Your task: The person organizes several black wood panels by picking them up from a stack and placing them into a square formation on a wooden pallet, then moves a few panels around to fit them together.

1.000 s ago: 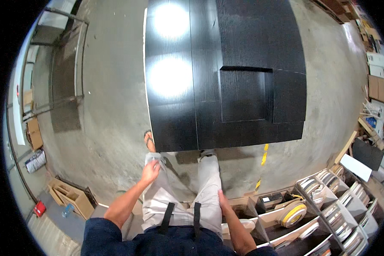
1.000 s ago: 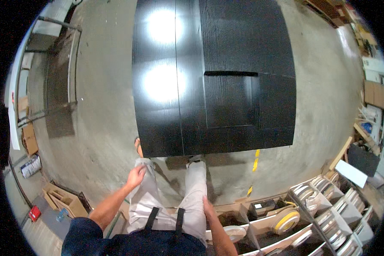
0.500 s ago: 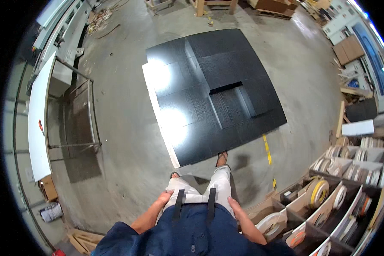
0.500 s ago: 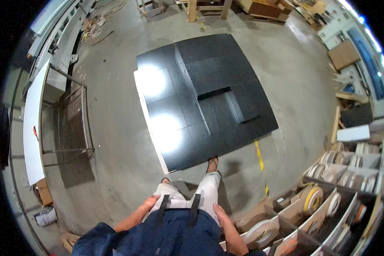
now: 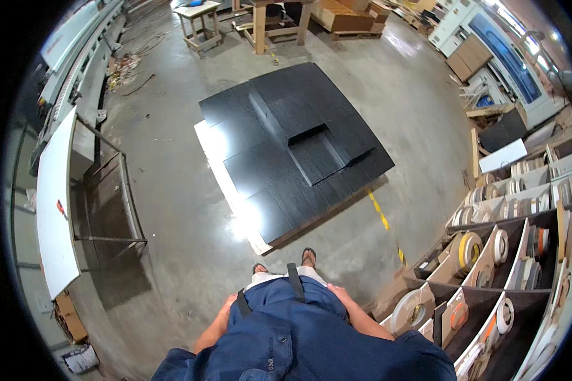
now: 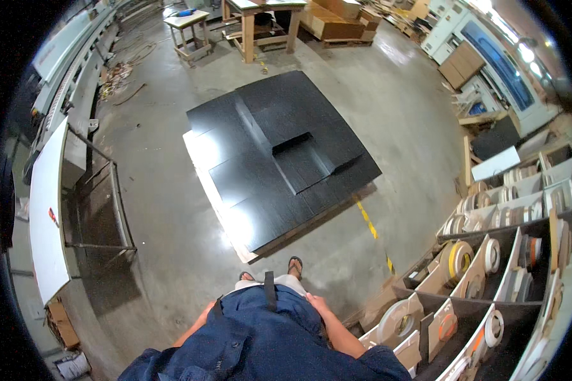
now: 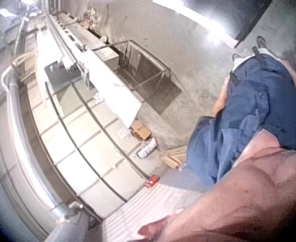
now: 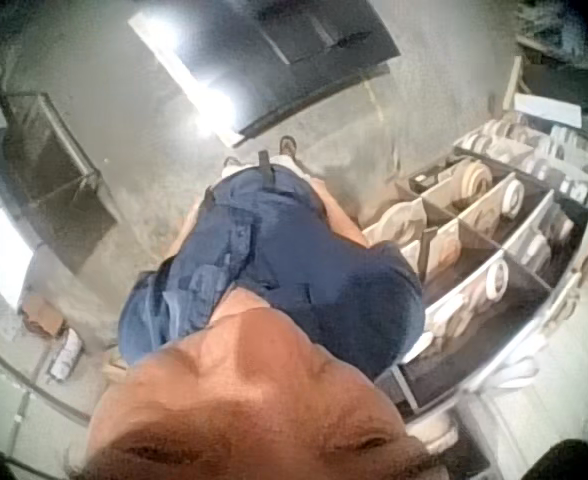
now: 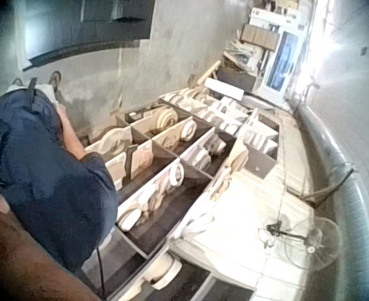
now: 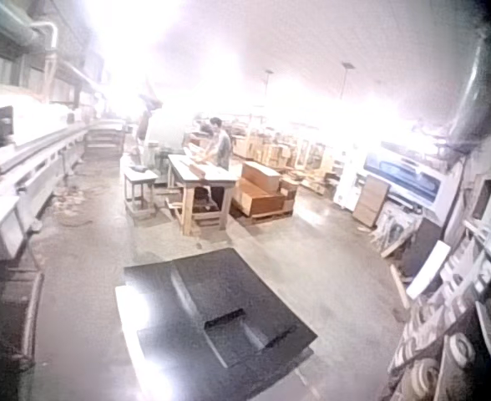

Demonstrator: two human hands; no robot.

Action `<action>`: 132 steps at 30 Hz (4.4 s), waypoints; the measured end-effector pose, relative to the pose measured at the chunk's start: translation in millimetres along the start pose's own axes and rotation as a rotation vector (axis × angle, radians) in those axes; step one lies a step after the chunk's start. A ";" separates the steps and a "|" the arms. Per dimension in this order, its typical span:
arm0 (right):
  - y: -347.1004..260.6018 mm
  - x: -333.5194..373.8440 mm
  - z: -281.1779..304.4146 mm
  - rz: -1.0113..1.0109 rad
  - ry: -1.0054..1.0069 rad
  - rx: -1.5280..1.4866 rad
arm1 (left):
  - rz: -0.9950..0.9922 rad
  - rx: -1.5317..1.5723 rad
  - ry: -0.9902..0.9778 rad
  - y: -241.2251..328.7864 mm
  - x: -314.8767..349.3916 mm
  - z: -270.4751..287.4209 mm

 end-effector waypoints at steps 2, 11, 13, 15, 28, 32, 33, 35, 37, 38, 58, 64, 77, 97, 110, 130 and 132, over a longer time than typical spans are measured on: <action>16.2 -10.3 3.2 0.000 -0.018 -0.010 | 0.044 0.064 -0.023 -1.1 17.0 -10.2; 27.4 -42.6 20.2 0.247 -0.001 0.206 | 0.077 0.247 0.001 16.0 44.7 -42.9; 25.2 -32.9 24.6 0.071 -0.083 -0.006 | 0.081 0.283 0.012 16.7 52.0 -45.0; 26.6 -41.0 45.2 0.151 -0.097 0.024 | 0.057 0.345 -0.003 33.3 54.8 -53.7; -10.2 35.6 125.7 0.455 -0.197 0.453 | -0.069 0.304 0.040 46.4 120.7 -18.9; -56.7 90.7 145.9 0.467 -0.252 0.487 | -0.475 -0.166 0.051 64.4 163.6 8.8; -48.9 88.2 152.5 0.456 -0.248 0.492 | -0.478 -0.162 0.039 88.7 180.4 23.5; -24.2 75.5 155.1 0.509 -0.238 0.497 | -0.538 -0.355 0.003 116.0 212.4 43.1; -4.4 55.8 146.6 0.639 -0.263 0.475 | -0.609 -0.337 0.013 124.8 227.1 51.4; 4.0 52.8 147.1 0.703 -0.270 0.461 | -0.683 -0.320 0.026 131.0 233.7 55.6; -90.7 127.7 138.2 1.508 -0.080 0.364 | -0.862 -0.090 -0.033 184.0 259.4 77.9; -79.7 135.9 145.3 1.472 -0.050 0.304 | -0.940 -0.164 -0.102 189.2 243.0 69.9; -46.2 127.1 175.4 1.435 0.208 0.211 | -1.104 -0.383 -0.192 248.7 220.9 43.4; 19.9 62.6 223.6 1.327 0.456 0.043 | -1.307 -0.515 -0.390 370.9 182.5 -18.0; 32.6 -16.8 270.1 1.005 0.388 -0.189 | -1.427 -0.458 -0.451 467.5 151.3 -55.2; -68.0 -138.0 405.7 1.382 0.073 0.178 | -1.154 -0.307 -0.219 539.0 180.4 -101.9; -74.5 -145.7 416.0 1.434 0.045 0.196 | -1.105 -0.279 -0.182 539.1 188.8 -107.2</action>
Point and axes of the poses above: each hand's wrist, its own x-axis away from the middle knuckle, its own z-axis out of the back of the hand, y = z × x, the point moved 3 cm from there along -x, towards the middle knuckle, and after that the axes turned 14 degrees about y, right-handed, at the moved point
